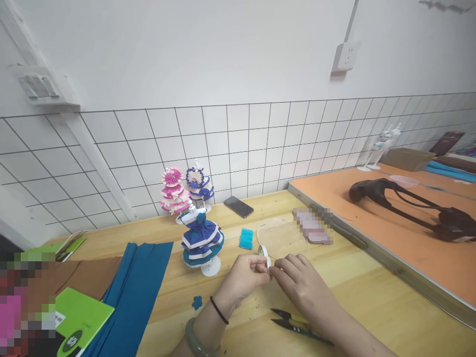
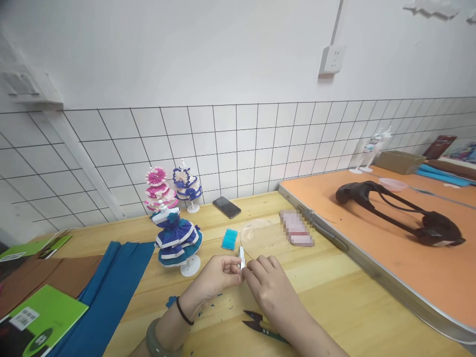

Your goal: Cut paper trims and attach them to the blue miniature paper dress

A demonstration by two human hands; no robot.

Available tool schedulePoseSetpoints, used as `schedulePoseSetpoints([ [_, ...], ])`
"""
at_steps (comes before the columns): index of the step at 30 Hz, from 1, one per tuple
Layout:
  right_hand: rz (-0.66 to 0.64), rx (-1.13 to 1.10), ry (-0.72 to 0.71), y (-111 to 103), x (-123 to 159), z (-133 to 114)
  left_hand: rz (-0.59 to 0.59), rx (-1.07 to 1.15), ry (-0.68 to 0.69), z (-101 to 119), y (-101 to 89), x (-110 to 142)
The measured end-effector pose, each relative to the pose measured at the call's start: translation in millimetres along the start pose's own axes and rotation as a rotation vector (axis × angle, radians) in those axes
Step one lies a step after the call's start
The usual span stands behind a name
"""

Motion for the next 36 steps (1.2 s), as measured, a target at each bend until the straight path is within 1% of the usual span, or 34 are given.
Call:
schedulePoseSetpoints([
  [4,-0.002,0.033,-0.037,2,-2,1,-0.008,-0.011,0.002,1,0.9,0],
  [6,-0.023,0.015,-0.020,3,-2,4,0.004,-0.020,-0.013,1,-0.1,0],
  [9,-0.051,-0.077,0.080,3,-4,14,0.009,-0.019,-0.040,0,-0.8,0],
  [13,-0.052,-0.233,0.216,2,-8,26,0.016,0.004,-0.080,-3,-1.9,1],
  [17,-0.106,-0.400,0.330,4,-10,32,0.004,-0.002,-0.098,-8,-3.5,1],
  [20,-0.142,-0.508,0.393,7,-10,36,-0.011,-0.009,-0.104,-8,-4.5,2],
  [25,-0.193,-0.590,0.483,13,-8,41,-0.050,-0.002,-0.122,-4,-2.7,4],
  [28,-0.211,-0.636,0.501,14,-8,40,-0.100,0.018,-0.107,-3,0.2,4],
  [31,-0.209,-0.667,0.497,12,-10,39,-0.125,0.035,-0.097,-3,1.4,4],
  [36,-0.166,-0.702,0.513,10,-12,43,-0.140,0.071,-0.072,-2,2.4,3],
])
Point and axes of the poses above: each hand's wrist, its own x-axis away from the middle knuckle, its own y-axis out of the palm, z = x × y, the point moved 6 cm from there along -x, towards the middle knuckle, and after that the axes turned 6 degrees about y, right-handed, at the moved point
